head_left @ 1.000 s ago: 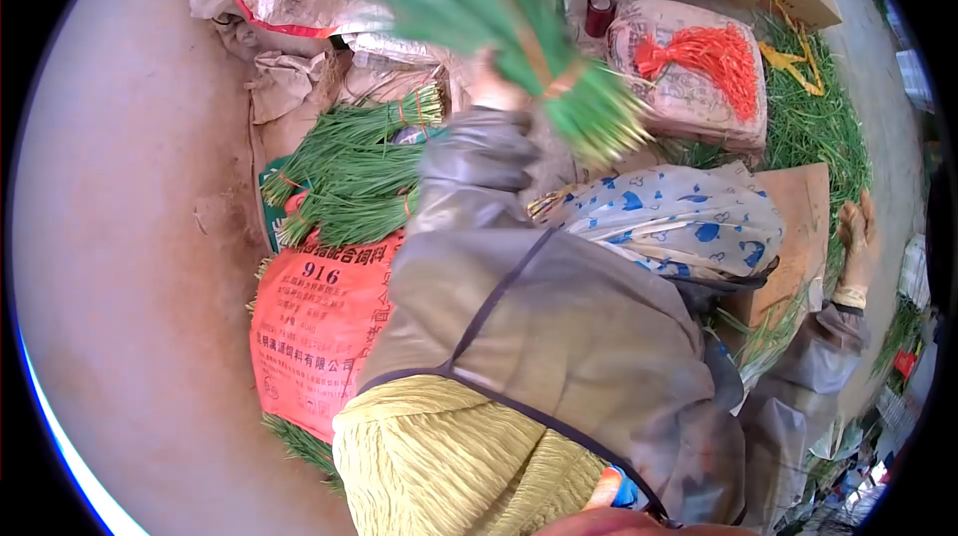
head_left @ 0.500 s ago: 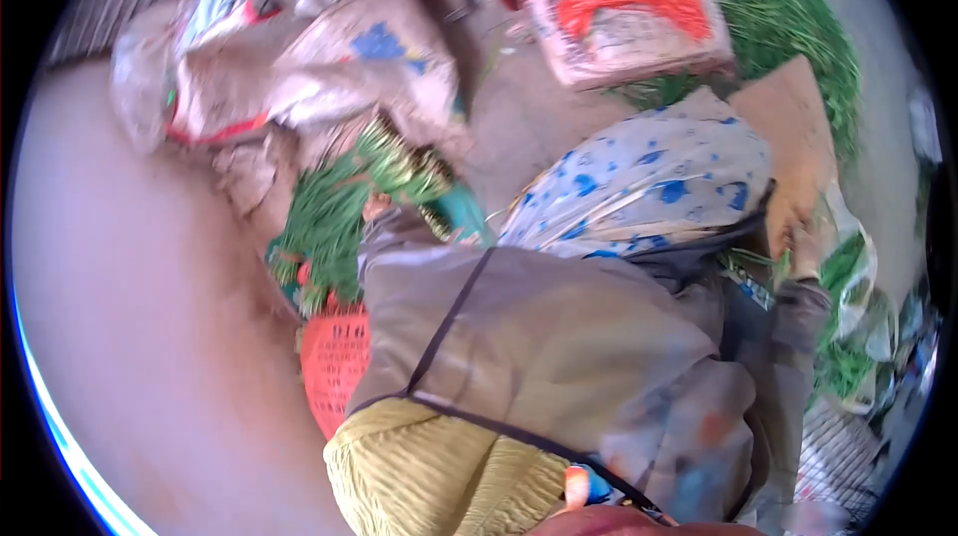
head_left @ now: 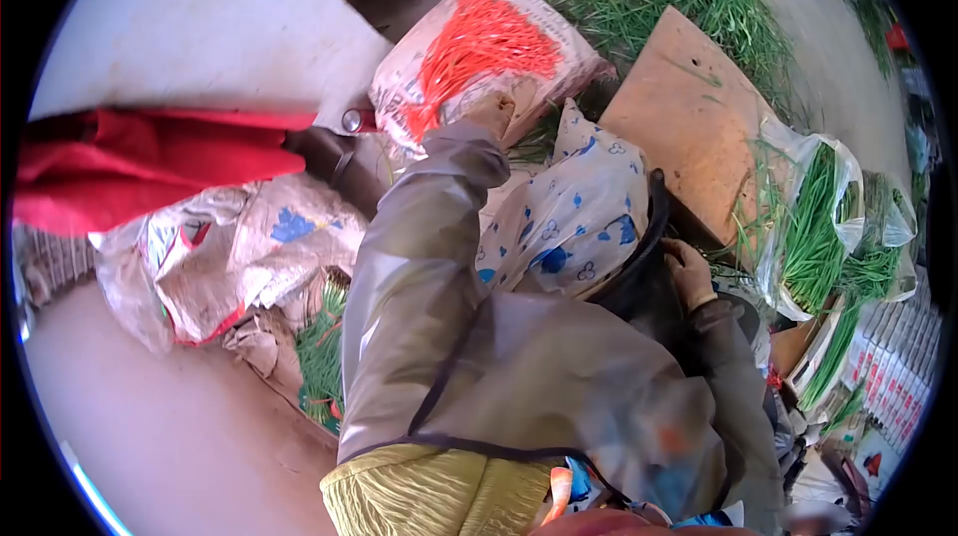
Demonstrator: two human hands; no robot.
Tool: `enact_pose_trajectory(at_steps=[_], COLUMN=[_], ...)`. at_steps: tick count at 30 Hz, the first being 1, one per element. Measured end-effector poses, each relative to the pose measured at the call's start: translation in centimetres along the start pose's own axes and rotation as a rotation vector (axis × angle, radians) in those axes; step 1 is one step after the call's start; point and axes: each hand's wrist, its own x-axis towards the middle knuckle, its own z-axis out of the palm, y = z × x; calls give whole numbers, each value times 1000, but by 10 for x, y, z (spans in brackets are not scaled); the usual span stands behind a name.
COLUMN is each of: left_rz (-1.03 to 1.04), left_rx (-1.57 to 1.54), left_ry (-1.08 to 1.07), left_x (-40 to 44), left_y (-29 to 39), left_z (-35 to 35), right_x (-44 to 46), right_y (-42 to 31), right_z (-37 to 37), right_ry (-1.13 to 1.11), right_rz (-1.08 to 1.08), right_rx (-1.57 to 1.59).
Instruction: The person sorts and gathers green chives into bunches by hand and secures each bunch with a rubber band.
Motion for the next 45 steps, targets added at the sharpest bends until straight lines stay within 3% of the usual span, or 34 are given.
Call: enact_pose_trajectory(at_steps=[7,9,11,13,15,16,18,20,21,22,23,24,25,26,29,32,35,36,37,39,40,43,45], left_rz=[161,192,137,130,8,118,-133,426,334,293,411,482,491,622,577,664,968,1043,1083,1357,1461,1560,1505], left_rx=[348,409,557,699,602,294,-447,230,362,472,549,674,684,845,780,552,646,667,758,785,562,521,725], left_ry=[0,25,-101,-233,-208,-180,-127,-10,24,84,173,237,254,339,307,310,117,9,34,-111,-156,-222,-294], left_x=[59,71,79,93,89,128,88,108,102,89,88,71,76,62,25,13,-2,-1,-1,18,40,35,32], left_y=[46,52,52,65,104,11,83,31,49,69,67,96,84,114,184,230,299,316,326,342,321,342,350], left_z=[61,73,72,71,66,93,52,29,11,-4,-19,-37,-54,-71,-108,-109,-67,-46,-18,46,93,227,303], right_x=[-17,-17,-15,-9,2,13,38,81,109,141,163,190,214,231,241,161,62,27,-5,-43,-57,-75,-77], right_y=[33,36,43,24,2,-5,-10,0,9,25,21,23,32,42,68,68,108,110,113,114,123,119,108], right_z=[-22,-22,-13,-12,-22,-27,-34,-46,-59,-74,-99,-129,-152,-169,-189,-167,-124,-118,-109,-99,-90,-84,-90], right_ry=[93,75,91,108,150,189,291,386,412,638,499,473,456,429,237,160,249,55,-1,-432,-387,-44,108], right_rz=[282,280,285,159,50,-6,-103,-162,-172,-362,-68,16,98,176,285,-21,-470,-389,-311,11,-66,-145,-107], right_rx=[297,306,360,240,115,120,75,-97,-216,-490,-589,-522,-606,-690,-658,-603,-696,-675,-606,-548,-518,-385,-310])
